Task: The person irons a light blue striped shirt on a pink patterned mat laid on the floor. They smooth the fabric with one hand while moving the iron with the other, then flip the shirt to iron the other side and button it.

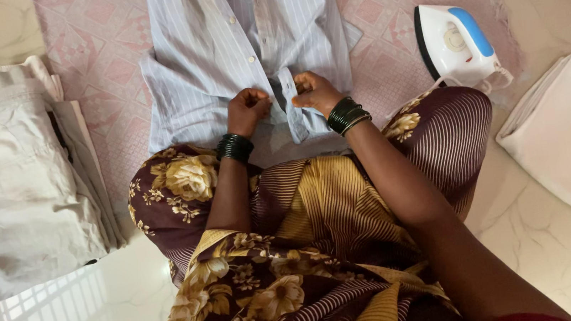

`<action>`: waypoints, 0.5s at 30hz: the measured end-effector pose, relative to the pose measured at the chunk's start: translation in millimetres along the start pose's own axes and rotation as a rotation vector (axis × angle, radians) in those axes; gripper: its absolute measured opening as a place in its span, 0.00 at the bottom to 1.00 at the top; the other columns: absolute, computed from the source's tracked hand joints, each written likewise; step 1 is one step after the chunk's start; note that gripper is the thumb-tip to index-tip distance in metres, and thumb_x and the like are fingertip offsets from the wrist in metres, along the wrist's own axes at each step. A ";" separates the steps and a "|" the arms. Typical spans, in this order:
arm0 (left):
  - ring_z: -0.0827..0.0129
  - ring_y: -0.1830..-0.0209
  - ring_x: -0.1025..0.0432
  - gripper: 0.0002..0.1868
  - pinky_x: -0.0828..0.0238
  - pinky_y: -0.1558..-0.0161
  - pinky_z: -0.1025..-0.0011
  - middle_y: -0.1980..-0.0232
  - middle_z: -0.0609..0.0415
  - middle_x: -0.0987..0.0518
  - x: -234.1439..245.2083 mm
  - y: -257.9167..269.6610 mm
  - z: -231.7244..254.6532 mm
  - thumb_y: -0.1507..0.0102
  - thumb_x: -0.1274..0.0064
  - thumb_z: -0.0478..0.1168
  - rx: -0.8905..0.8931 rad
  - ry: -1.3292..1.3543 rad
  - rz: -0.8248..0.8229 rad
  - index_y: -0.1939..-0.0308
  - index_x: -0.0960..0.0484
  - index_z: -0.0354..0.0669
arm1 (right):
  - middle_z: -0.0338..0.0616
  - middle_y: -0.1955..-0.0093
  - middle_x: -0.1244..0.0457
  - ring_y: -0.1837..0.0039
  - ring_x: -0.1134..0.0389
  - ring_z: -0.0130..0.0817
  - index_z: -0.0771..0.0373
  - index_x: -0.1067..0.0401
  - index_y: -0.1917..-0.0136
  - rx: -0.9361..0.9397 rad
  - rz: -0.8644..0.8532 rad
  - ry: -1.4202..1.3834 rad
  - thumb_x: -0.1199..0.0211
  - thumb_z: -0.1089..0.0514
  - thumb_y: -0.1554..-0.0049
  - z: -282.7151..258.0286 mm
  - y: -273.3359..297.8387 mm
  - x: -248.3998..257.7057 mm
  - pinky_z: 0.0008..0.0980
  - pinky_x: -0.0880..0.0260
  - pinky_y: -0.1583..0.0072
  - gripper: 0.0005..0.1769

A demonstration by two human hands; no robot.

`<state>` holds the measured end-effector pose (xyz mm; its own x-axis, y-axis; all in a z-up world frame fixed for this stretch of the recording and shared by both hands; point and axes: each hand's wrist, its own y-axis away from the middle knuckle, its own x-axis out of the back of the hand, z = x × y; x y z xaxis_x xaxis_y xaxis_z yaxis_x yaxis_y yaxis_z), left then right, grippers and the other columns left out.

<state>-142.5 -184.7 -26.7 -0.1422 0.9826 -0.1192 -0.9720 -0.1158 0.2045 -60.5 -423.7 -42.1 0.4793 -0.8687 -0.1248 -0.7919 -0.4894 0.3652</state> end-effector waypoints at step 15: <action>0.64 0.27 0.33 0.30 0.35 0.28 0.67 0.27 0.49 0.29 6.8 -28.9 -49.9 0.34 0.47 0.26 -0.131 0.198 -0.148 0.28 0.34 0.36 | 0.32 0.60 0.36 0.64 0.36 0.21 0.57 0.28 0.53 -0.020 0.363 0.008 0.34 0.58 0.42 -33.6 13.6 19.7 0.26 0.27 0.63 0.05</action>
<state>-124.7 -181.9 -81.9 -0.0184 0.9444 -0.3283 -0.9990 -0.0040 0.0446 -49.1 -444.9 -8.6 0.1716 -0.9849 0.0235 -0.9033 -0.1478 0.4028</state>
